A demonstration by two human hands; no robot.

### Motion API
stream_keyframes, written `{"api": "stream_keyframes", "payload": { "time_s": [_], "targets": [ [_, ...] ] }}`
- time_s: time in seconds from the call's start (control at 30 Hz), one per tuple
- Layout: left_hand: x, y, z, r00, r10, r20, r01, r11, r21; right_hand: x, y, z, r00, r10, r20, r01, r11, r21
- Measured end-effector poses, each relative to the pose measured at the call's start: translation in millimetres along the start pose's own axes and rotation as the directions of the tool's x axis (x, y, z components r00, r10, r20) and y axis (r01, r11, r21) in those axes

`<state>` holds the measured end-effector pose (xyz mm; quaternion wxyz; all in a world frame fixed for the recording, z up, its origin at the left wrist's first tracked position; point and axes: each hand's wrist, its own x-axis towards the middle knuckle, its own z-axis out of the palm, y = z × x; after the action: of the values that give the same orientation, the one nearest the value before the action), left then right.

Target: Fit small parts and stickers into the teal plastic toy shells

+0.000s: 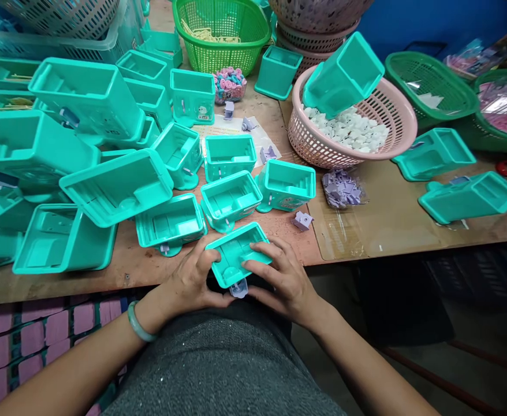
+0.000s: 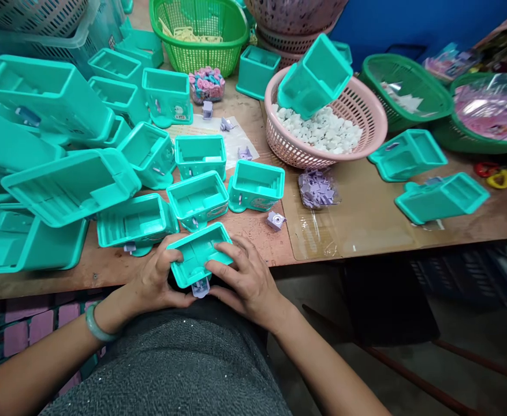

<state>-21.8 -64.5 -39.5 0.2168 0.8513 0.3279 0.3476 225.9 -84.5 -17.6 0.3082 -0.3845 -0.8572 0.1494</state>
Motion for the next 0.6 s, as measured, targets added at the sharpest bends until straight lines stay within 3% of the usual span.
{"api": "stream_keyframes", "payload": {
  "time_s": [0.23,0.6],
  "targets": [
    [-0.2,2.8,-1.3,0.999,-0.046,0.024,0.046,0.999,-0.023,6.6,1.1,-1.3,0.996,-0.007,0.092,-0.01,0.984,0.176],
    [-0.1,4.6,-0.7,0.999,-0.04,-0.003,0.04,0.999,-0.022,22.1,3.5,-12.8,0.978,-0.063,0.2,0.037,0.991,0.129]
  ]
}}
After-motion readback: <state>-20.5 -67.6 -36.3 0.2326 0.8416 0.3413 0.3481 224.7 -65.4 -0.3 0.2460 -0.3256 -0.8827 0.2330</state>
